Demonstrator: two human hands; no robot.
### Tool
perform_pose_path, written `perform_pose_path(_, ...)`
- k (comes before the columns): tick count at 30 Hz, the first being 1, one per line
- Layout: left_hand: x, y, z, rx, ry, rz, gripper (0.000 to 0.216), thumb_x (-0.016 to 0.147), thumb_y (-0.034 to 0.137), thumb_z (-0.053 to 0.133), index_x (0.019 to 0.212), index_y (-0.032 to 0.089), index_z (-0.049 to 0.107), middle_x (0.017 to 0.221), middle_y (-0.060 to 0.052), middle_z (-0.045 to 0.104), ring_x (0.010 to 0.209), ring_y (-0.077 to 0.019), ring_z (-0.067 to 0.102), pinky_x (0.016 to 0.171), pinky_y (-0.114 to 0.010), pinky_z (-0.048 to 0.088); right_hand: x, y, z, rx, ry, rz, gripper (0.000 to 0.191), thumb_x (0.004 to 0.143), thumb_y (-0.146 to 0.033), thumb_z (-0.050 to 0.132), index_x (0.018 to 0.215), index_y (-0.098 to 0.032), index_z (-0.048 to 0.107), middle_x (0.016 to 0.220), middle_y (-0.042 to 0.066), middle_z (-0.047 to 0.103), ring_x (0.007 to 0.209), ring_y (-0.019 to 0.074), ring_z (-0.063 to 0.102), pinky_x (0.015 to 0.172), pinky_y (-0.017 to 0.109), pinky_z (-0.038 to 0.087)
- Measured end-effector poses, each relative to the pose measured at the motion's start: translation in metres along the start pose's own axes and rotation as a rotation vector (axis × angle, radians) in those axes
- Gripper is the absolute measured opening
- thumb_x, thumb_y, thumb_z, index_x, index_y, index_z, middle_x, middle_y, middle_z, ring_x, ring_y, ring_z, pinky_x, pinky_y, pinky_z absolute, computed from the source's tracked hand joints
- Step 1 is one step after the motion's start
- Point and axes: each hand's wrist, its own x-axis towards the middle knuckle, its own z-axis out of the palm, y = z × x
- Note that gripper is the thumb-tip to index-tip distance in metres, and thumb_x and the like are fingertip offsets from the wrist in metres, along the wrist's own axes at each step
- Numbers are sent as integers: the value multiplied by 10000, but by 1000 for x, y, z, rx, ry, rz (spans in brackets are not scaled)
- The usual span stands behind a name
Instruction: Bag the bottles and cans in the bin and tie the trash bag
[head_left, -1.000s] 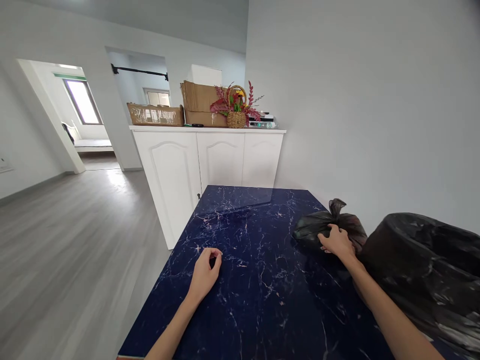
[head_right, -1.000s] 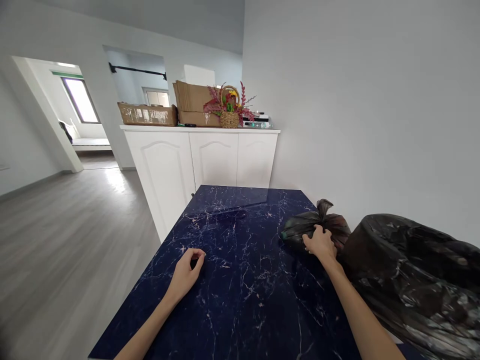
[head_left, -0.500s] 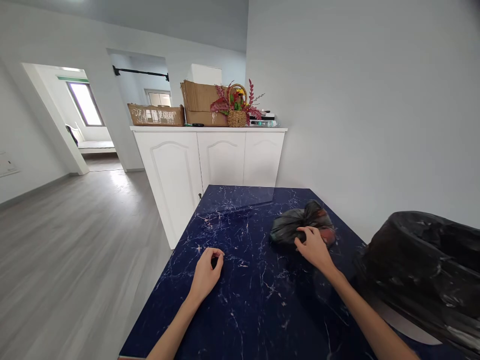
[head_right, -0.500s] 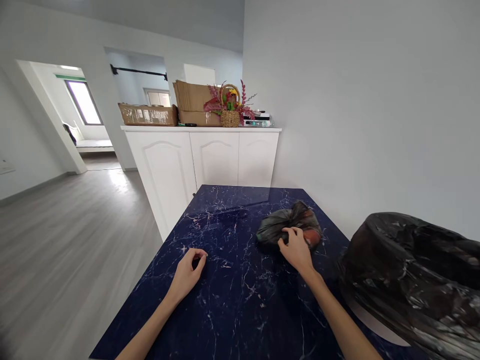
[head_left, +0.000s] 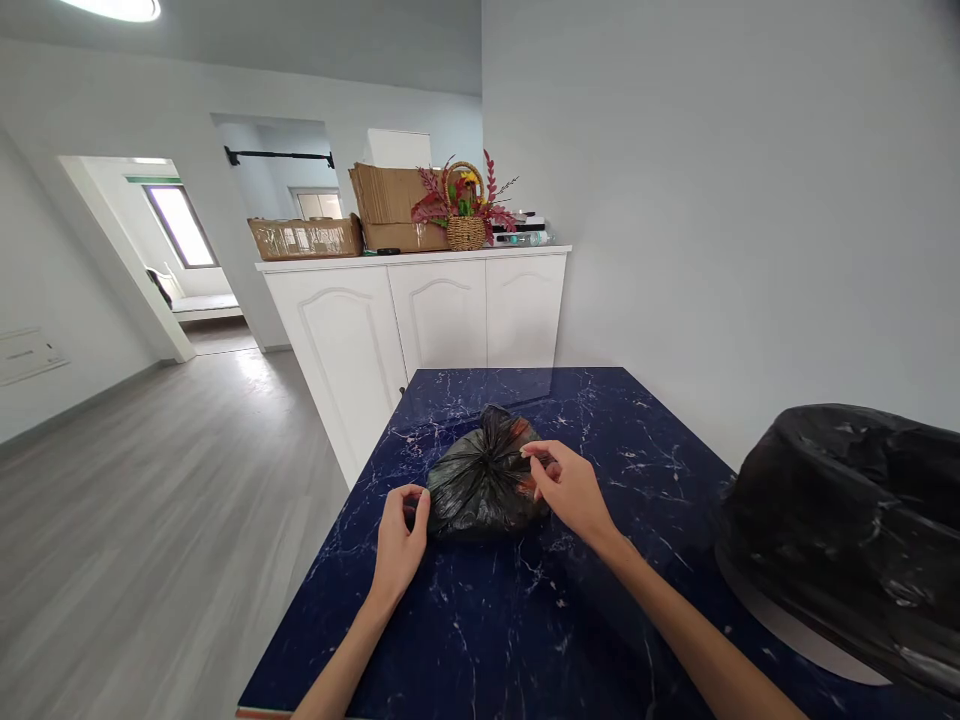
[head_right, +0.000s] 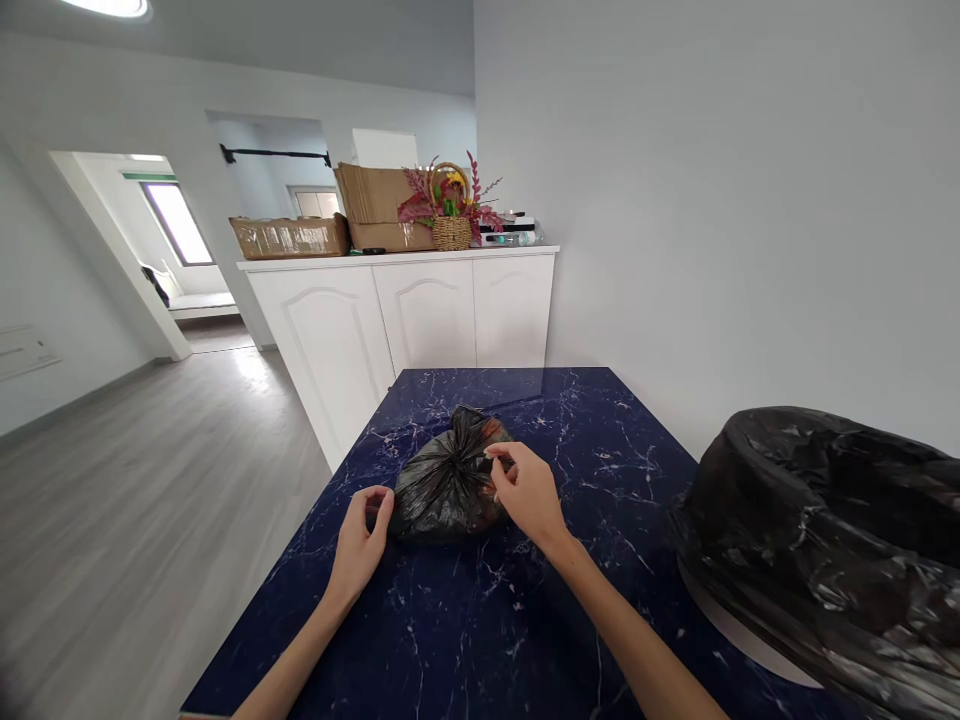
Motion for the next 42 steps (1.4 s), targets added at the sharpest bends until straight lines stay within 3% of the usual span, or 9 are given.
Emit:
perform_pose_path(7, 14, 27, 14, 102, -57, 246, 190, 1087, 343, 496, 1223, 258, 598, 1319, -114, 670, 1296, -306, 591, 1121, -516, 448, 27, 13, 31, -218, -45, -156, 260, 906, -239, 684, 1162, -249, 727, 1237, 127, 638, 1158, 324, 645, 946, 468, 574)
perform_pose_path(13, 58, 53, 34, 205, -213, 417, 276, 1018, 179, 568, 1274, 258, 632, 1318, -89, 704, 1271, -318, 565, 1086, -518, 440, 23, 12, 46, -316, -84, -181, 182, 877, -201, 742, 1036, -232, 659, 1132, 86, 591, 1035, 276, 661, 875, 415, 575)
perform_pose_path(19, 76, 67, 34, 243, -342, 519, 99, 978, 189, 675, 977, 270, 733, 997, -43, 753, 1091, -289, 617, 1031, -480, 452, 4, 8, 29, -344, -102, -233, 126, 934, -155, 685, 997, -239, 618, 1076, 50, 636, 1003, 245, 662, 893, 384, 533)
perform_pose_path(24, 70, 71, 26, 209, -248, 439, 146, 1025, 251, 605, 969, 267, 739, 1020, -62, 763, 1075, -296, 635, 1031, -493, 454, -13, 6, 1, -324, -103, -249, 87, 972, -172, 648, 959, -245, 603, 1040, 43, 658, 964, 239, 653, 877, 386, 521)
perform_pose_path(30, 72, 62, 19, 103, -61, 181, 211, 1006, 362, 579, 1003, 237, 749, 1014, -87, 789, 987, -296, 706, 941, -480, 541, -55, 6, -31, -258, -83, -234, 60, 1025, -205, 549, 1002, -258, 565, 1080, 49, 631, 941, 215, 663, 813, 350, 542)
perform_pose_path(33, 74, 58, 15, 36, -57, 88, 282, 1004, 423, 555, 1035, 217, 744, 973, -84, 798, 886, -260, 741, 820, -404, 587, -80, 7, -44, -248, -70, -217, 69, 1024, -204, 518, 991, -263, 532, 1117, 67, 618, 900, 210, 663, 758, 342, 538)
perform_pose_path(36, 70, 63, 12, -13, -86, 83, 300, 999, 418, 530, 1119, 218, 718, 1072, -94, 788, 974, -256, 744, 865, -392, 586, -95, 6, -49, -228, -64, -205, 49, 1008, -223, 539, 1012, -268, 520, 1203, 90, 612, 886, 207, 671, 743, 343, 537)
perform_pose_path(39, 63, 76, 9, -43, -159, 159, 464, 886, 326, 643, 1343, 242, 644, 1296, -98, 733, 1202, -282, 676, 1071, -447, 501, -94, -1, -42, -139, -156, -156, 387, 979, -243, 609, 1346, -280, 493, 1029, 30, 657, 740, 180, 655, 723, 329, 551)
perform_pose_path(42, 59, 90, 9, -46, -247, 231, 553, 769, 273, 737, 1319, 292, 691, 1209, -62, 760, 1219, -319, 644, 1165, -516, 398, -86, -13, -29, -115, -272, -148, 683, 968, -210, 631, 1583, -274, 341, 802, -55, 623, 614, 162, 617, 671, 300, 541)
